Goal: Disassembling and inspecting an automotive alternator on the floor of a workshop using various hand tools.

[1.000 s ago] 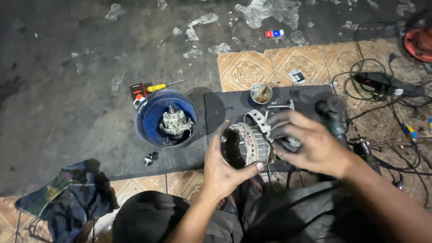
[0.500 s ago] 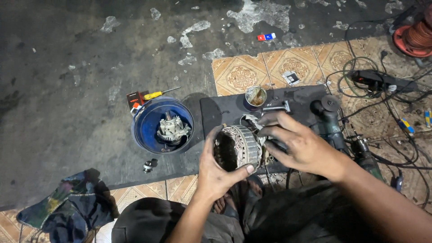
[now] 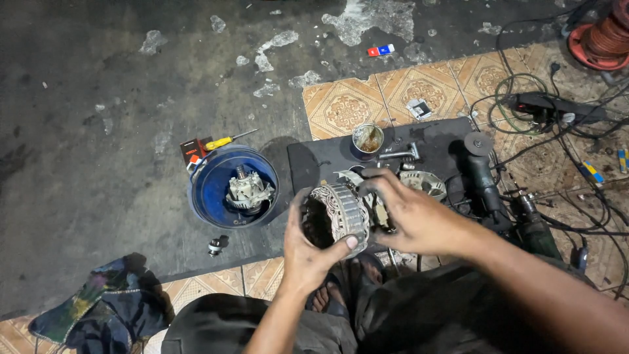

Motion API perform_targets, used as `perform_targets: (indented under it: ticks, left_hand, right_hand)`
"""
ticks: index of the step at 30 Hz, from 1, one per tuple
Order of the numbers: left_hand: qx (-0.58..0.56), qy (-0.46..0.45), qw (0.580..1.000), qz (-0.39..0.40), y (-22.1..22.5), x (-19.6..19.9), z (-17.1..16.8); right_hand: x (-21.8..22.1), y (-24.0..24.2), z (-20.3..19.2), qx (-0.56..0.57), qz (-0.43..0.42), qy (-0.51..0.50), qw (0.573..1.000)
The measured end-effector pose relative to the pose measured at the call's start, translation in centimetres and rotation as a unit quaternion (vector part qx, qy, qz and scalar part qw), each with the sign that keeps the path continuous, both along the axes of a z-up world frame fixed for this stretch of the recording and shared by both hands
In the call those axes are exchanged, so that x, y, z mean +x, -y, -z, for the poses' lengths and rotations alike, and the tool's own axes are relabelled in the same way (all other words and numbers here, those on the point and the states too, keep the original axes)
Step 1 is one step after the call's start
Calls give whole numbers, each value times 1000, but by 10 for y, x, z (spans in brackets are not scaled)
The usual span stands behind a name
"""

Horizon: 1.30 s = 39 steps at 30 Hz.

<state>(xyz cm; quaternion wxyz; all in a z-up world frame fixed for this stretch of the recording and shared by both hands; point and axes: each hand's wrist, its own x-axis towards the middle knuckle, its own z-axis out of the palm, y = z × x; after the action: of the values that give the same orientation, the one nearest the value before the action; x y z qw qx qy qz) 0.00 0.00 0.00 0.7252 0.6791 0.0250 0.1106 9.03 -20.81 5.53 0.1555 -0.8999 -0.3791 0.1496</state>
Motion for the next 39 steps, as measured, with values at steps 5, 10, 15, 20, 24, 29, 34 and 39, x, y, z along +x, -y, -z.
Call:
perform_targets:
  ticks: [5,10,15,20,24,29,34,39]
  left_hand:
    - [-10,-2,999,36,-11,1,-4]
    - [95,-37,995,-6,-7,-1,-9]
    - [160,-41,985,-50,3,-3,0]
    - [118,-55,989,-70,8,-3,0]
    - [100,-59,991,-66,5,-2,-1]
    - [94,-97,989,-66,2,-1,1]
    - [102,-66,991,-53,13,-1,10]
    - [208,-142,967,-45,26,-5,40]
  right_hand:
    - [12,13,-11,17,-73,19,997]
    - [6,3,-10,47,-84,131,987]
    - [-3,1,8,24,-43,245,968]
    - [-3,1,16,150,-36,215,964]
    - [7,7,5,229,-53,180,955]
    - [22,36,-11,503,28,-44,863]
    - [32,35,-12,384,186,-76,901]
    - [35,-31,20,261,152,-155,941]
